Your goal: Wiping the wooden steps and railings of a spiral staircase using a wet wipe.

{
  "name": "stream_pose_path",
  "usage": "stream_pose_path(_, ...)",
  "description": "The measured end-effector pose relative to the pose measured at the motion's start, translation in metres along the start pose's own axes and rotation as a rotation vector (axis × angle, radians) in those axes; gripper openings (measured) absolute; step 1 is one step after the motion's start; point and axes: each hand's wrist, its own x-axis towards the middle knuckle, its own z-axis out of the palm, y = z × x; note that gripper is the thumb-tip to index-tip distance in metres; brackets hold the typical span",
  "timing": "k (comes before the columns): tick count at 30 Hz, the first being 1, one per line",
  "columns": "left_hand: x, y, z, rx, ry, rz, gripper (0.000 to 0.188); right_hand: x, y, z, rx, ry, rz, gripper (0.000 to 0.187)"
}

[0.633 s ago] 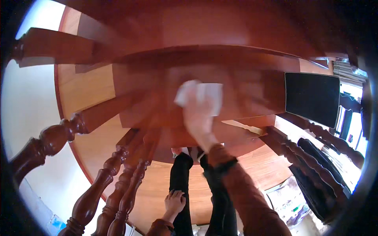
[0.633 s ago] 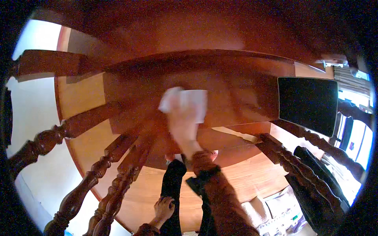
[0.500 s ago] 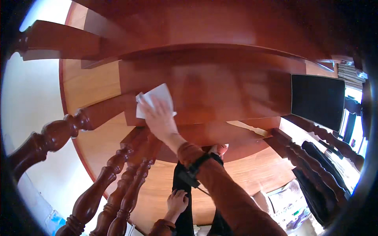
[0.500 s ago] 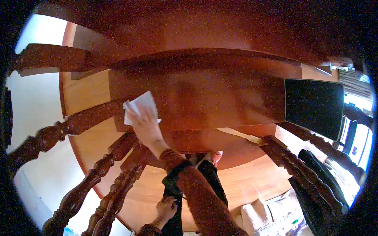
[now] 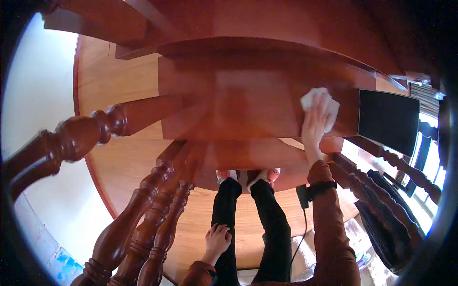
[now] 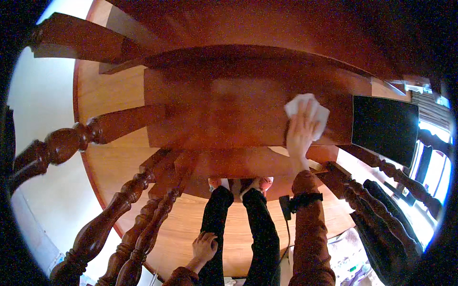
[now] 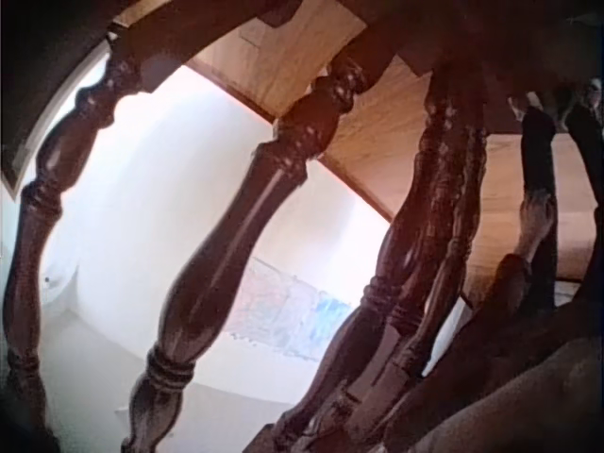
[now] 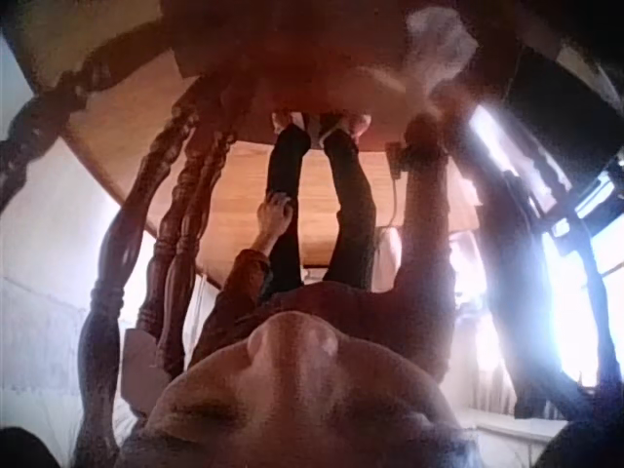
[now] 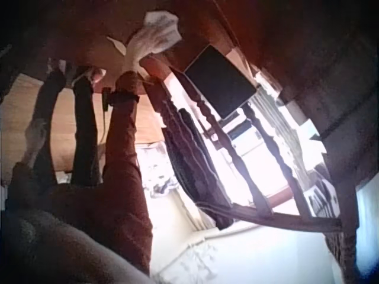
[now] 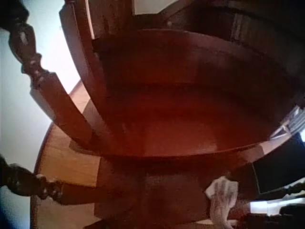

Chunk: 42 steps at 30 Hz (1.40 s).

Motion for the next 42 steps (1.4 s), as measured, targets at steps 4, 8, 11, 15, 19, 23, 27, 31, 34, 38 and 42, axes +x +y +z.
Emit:
stream_pose_path(4, 0.004, -0.008, 0.000, 0.049, -0.035, 0.108, 0.020, -0.018, -0.017, 0.033, -0.123, 0.212, 0.152, 0.049)
stream_pose_path(8, -0.002, -0.027, -0.015, 0.081, -0.046, 0.070, 0.020, -0.069, -0.180, 0.023, 0.170, -0.195, -0.347, 0.051)
stream_pose_path(11, 0.012, -0.016, -0.034, 0.113, -0.069, 0.141, 0.019, -0.115, -0.188, 0.032, 0.558, -0.240, -0.538, 0.056)
stream_pose_path(15, 0.015, -0.015, -0.034, 0.125, -0.036, 0.132, 0.019, -0.152, -0.144, 0.005, 1.280, -0.760, -0.046, 0.040)
stream_pose_path(19, 0.025, -0.003, -0.036, 0.054, 0.018, 0.216, 0.019, -0.201, 0.001, 0.034, 0.638, -0.470, 0.143, 0.033)
stream_pose_path(23, 0.026, 0.007, -0.034, 0.047, 0.111, 0.199, 0.018, -0.189, 0.096, 0.066, 0.130, -0.605, 0.303, 0.067)
stream_pose_path(27, 0.029, 0.028, -0.018, -0.008, 0.185, 0.299, 0.018, -0.195, 0.210, 0.132, -0.442, -0.514, 0.012, 0.071)
stream_pose_path(31, 0.004, 0.036, 0.016, 0.057, 0.334, 0.257, 0.020, -0.159, 0.172, 0.153, -0.381, -0.973, 0.039, 0.070)
stream_pose_path(34, -0.040, 0.040, 0.047, 0.050, 0.351, 0.245, 0.022, -0.198, 0.152, 0.106, -0.565, -0.528, -0.358, 0.039)
stream_pose_path(38, -0.076, 0.039, 0.093, 0.029, 0.436, 0.117, 0.021, -0.233, 0.138, 0.036, -0.216, -0.891, -0.335, 0.061)
stream_pose_path(42, -0.088, 0.051, 0.122, 0.022, 0.487, 0.071, 0.020, -0.244, 0.165, -0.013, -0.018, -0.978, -0.443, 0.068)
